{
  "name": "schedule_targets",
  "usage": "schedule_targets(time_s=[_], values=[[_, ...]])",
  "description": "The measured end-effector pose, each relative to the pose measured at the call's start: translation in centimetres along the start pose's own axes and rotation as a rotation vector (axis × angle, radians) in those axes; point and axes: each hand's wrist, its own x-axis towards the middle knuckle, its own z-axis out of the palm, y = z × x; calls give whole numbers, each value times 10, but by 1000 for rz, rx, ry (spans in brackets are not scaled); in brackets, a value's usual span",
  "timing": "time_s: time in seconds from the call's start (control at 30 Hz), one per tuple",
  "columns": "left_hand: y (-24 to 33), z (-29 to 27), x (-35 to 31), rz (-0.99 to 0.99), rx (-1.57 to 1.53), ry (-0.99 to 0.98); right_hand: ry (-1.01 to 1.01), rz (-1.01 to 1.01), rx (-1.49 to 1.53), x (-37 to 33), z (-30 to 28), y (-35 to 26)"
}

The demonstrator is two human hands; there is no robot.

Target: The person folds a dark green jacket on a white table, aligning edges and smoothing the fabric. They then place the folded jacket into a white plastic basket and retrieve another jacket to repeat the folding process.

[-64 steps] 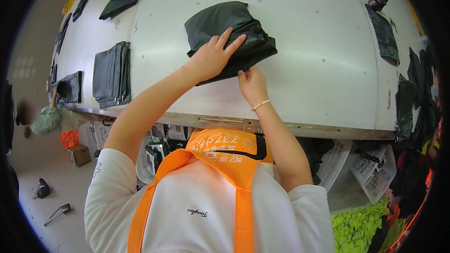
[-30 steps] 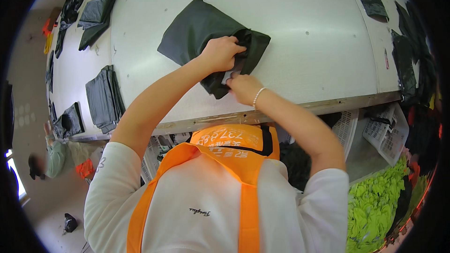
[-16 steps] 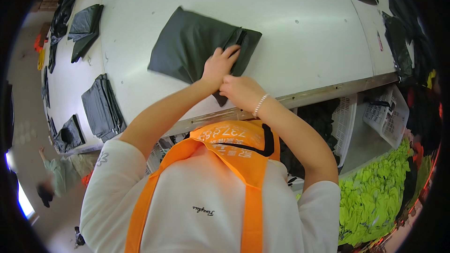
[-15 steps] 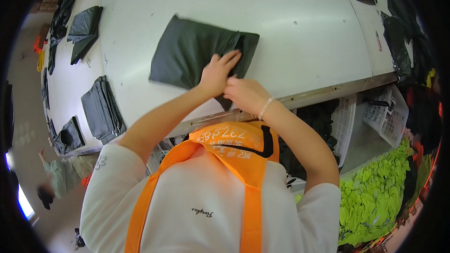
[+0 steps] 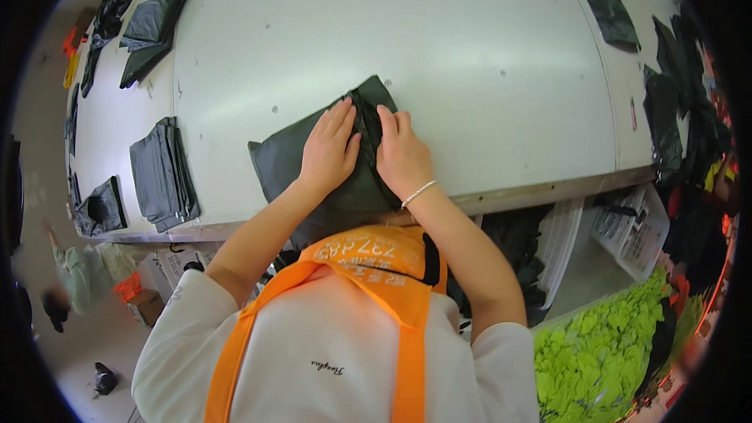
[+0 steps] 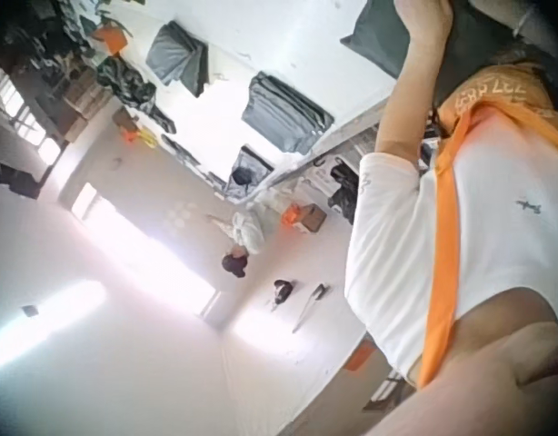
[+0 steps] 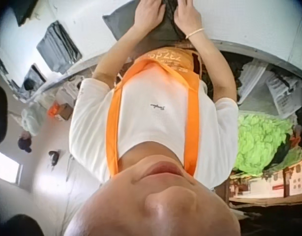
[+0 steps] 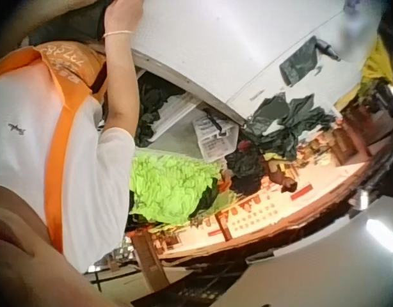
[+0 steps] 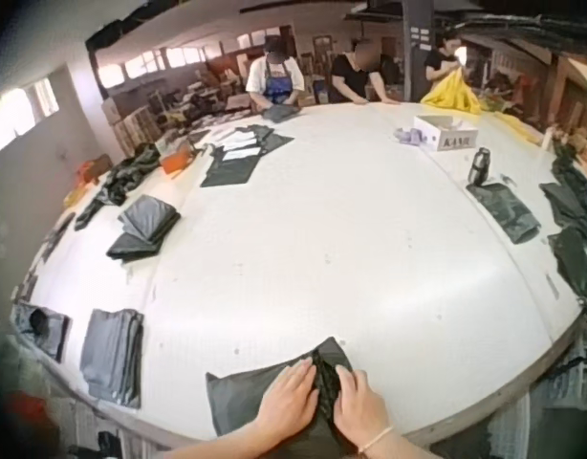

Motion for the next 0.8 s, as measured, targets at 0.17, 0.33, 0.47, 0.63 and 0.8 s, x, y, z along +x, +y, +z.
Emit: schedule_targets(time_s=[0.17,0.33,0.47,0.63,0.8], values=[[-8,15,1,36,84,-135,-97,-42,-260,34,19,23],[-9,23,2,44,111,-165,-109,43,-214,75,32,19],[-29,33,8,-23,178,-208,-148,-58,-88,70,49,-2],[-34,46,19,-110,239,-88,-50,-24,-112,38,29,13],[-35,42,24,-175,134,-121,-221,338,-189,-12,-18,21]])
